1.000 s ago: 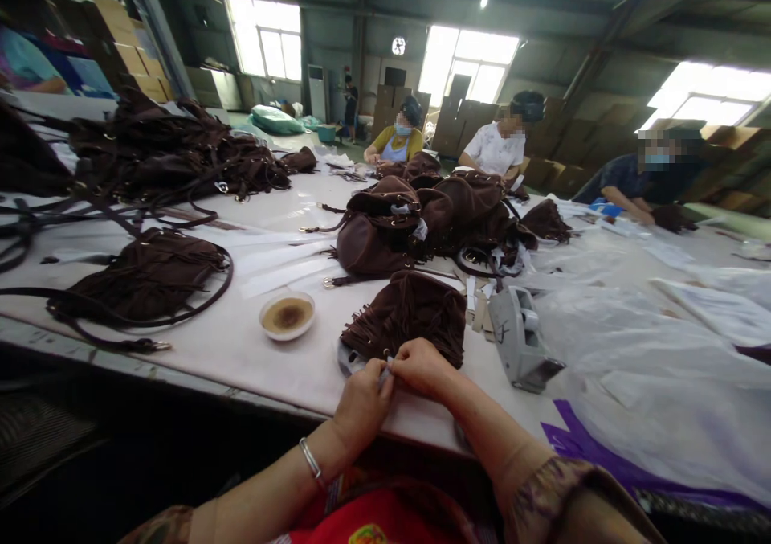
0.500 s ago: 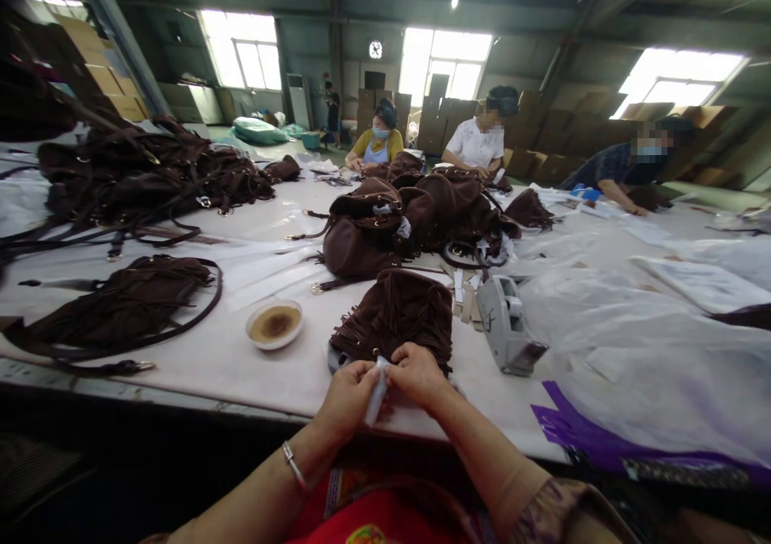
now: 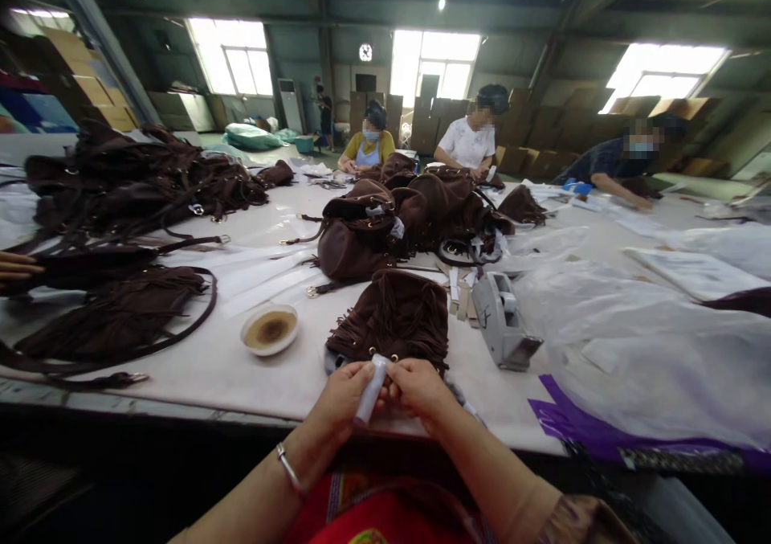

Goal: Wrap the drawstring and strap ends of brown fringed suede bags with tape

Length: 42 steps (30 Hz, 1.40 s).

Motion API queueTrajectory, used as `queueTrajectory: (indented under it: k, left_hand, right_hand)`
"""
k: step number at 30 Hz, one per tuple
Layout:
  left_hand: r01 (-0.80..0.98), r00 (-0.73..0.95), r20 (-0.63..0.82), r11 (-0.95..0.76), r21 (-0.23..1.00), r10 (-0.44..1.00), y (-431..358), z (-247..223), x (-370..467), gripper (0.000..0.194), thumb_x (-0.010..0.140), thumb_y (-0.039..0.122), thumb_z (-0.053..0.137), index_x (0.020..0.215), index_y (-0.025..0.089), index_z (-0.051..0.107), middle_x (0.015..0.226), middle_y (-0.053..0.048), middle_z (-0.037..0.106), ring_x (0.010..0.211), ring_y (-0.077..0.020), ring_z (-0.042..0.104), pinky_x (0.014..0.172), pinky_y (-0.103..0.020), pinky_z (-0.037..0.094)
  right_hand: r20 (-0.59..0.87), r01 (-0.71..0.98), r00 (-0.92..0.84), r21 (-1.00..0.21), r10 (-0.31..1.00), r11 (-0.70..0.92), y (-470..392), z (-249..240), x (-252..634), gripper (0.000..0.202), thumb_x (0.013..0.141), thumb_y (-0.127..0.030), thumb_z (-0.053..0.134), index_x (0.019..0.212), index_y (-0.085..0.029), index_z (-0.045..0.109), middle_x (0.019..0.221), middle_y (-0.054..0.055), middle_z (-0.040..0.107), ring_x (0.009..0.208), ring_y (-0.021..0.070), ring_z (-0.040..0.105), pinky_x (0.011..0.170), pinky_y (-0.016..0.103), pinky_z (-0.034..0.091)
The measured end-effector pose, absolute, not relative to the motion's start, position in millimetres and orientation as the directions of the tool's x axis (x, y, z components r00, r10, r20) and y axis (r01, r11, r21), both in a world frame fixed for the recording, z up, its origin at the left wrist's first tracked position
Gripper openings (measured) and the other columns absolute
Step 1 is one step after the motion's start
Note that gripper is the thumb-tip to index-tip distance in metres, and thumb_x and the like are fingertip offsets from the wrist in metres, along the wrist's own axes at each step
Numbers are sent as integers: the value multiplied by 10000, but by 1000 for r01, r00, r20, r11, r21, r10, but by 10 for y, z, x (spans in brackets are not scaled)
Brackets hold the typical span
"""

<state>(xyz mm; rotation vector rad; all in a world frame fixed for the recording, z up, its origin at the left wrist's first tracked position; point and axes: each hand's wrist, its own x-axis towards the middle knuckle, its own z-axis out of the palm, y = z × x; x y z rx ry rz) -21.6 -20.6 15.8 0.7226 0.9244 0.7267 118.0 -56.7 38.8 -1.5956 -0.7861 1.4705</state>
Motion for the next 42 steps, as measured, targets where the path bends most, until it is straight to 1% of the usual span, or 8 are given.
queueTrajectory:
  k: [5, 10, 17, 22, 28, 32, 37, 42]
  left_hand:
    - [-195, 430, -457, 574, 795, 779, -202, 131, -252, 355, 813, 448, 663, 899, 107, 611, 668, -60, 677, 537, -128, 602, 517, -242, 510]
    - [-184, 398, -373, 471, 863, 838, -257, 120, -314, 372, 846, 489, 621, 868, 119, 637, 642, -36, 655, 516, -120, 569, 485, -219, 460]
    - [-292, 623, -487, 759, 581, 612, -456, 269, -569, 391, 896, 453, 576, 1014, 90, 659, 886, -122, 690, 715, -163, 662, 571, -244, 548]
    - [-318, 571, -456, 696, 643, 682, -537, 234, -522, 400, 799, 479, 705, 914, 99, 654, 718, -32, 615, 573, -83, 574, 526, -190, 528]
    - [-16, 349, -465, 501, 865, 814, -575, 232, -414, 478, 784, 571, 647, 859, 99, 645, 608, -35, 621, 473, -110, 568, 406, -192, 444]
    - [39, 344, -462, 479, 877, 817, -578, 254, -441, 504, 801, 592, 596, 849, 93, 655, 617, -57, 645, 487, -127, 597, 411, -194, 446]
    - [-51, 427, -452, 520, 853, 783, -560, 241, -488, 587, 796, 646, 566, 953, 90, 667, 760, -95, 694, 622, -161, 669, 485, -209, 515]
    - [74, 352, -419, 421, 904, 837, -552, 229, -434, 577, 723, 646, 652, 896, 96, 670, 691, -69, 671, 552, -161, 643, 428, -211, 492]
  right_hand:
    - [-508, -198, 60, -850, 859, -489, -558, 338, 1100, 284, 709, -423, 654, 669, -171, 531, 521, -57, 496, 349, 20, 254, 349, 175, 108]
    - [-521, -144, 75, -849, 850, -508, -582, 273, 1103, 432, 684, -558, 706, 664, -178, 501, 497, -63, 475, 356, 25, 282, 347, 176, 121]
    - [-504, -319, 61, -828, 862, -462, -603, 130, 1061, 508, 605, -564, 802, 718, -195, 473, 494, -98, 450, 353, 13, 255, 349, 163, 134]
    - [-474, -391, -1, -810, 881, -437, -720, 87, 970, 484, 683, -598, 751, 738, -201, 479, 434, -115, 384, 340, 29, 251, 349, 174, 191]
    - [-422, -232, 47, -886, 905, -401, -852, 144, 850, 456, 737, -575, 714, 834, -157, 560, 529, -42, 548, 392, 60, 425, 372, 176, 214]
    - [-420, -100, 104, -906, 902, -410, -832, 151, 849, 461, 729, -579, 690, 857, -148, 592, 580, -18, 590, 434, 89, 466, 396, 199, 264]
    - [-268, 162, 216, -939, 939, -305, -782, 101, 857, 350, 744, -508, 668, 735, -161, 618, 595, -3, 596, 546, 134, 516, 485, 231, 361]
    - [-231, 218, 186, -938, 955, -270, -864, 178, 915, 225, 770, -401, 641, 807, -182, 678, 671, 20, 664, 621, 171, 575, 550, 252, 414]
